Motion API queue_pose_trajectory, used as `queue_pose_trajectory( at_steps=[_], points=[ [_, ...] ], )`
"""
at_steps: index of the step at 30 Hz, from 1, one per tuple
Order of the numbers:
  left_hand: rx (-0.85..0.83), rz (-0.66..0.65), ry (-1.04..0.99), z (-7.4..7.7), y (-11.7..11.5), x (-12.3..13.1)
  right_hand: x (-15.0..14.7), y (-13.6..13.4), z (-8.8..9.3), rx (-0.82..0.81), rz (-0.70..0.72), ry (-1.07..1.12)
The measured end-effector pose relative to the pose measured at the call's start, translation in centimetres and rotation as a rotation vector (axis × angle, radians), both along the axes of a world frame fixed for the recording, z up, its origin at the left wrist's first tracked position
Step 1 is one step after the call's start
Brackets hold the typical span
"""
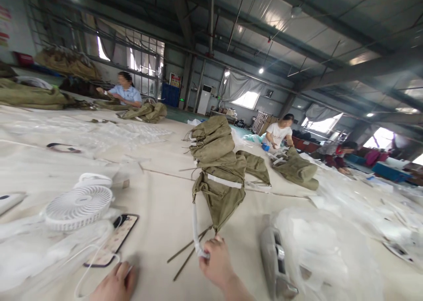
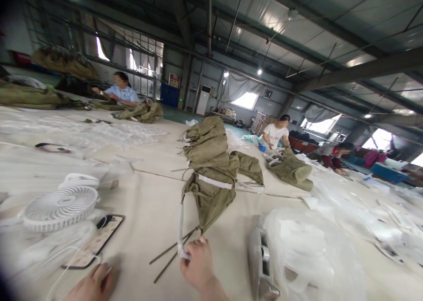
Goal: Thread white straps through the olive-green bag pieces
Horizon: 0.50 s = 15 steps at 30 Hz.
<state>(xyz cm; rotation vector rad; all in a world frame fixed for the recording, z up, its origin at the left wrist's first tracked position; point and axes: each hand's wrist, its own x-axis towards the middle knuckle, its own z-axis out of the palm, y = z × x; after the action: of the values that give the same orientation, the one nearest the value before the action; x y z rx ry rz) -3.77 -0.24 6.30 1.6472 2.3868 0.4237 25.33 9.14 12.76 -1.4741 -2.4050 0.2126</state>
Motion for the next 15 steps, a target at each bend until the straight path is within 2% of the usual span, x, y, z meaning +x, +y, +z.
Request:
queue_pose_trajectory(
  at_steps=[4,7,9,11,15],
  points=[
    [-0.008,-0.023,0.076,0.8,-0.5,0.1,1.7,-6.1,-1.4,-0.042,-0.032,0.097],
    [-0.023,-0.038,0.019,1.5,-0.1,0.2,4.0,-9.2,-1.3,-0.069,-0.039,0.112],
    [0.005,-0.092,-0.044,2.4,0.7,1.2,5.2,-10.8,-1.6,-0.071,-0.025,0.114],
    [0.109,-0.216,-0.069,3.7,1.9,3.2,6.0,-11.9,-2.9,-0.085,0.005,0.104],
    [0.365,-0.585,0.001,6.0,4.7,8.7,6.4,-13.2,-8.1,-0.181,0.071,0.000]
  ],
)
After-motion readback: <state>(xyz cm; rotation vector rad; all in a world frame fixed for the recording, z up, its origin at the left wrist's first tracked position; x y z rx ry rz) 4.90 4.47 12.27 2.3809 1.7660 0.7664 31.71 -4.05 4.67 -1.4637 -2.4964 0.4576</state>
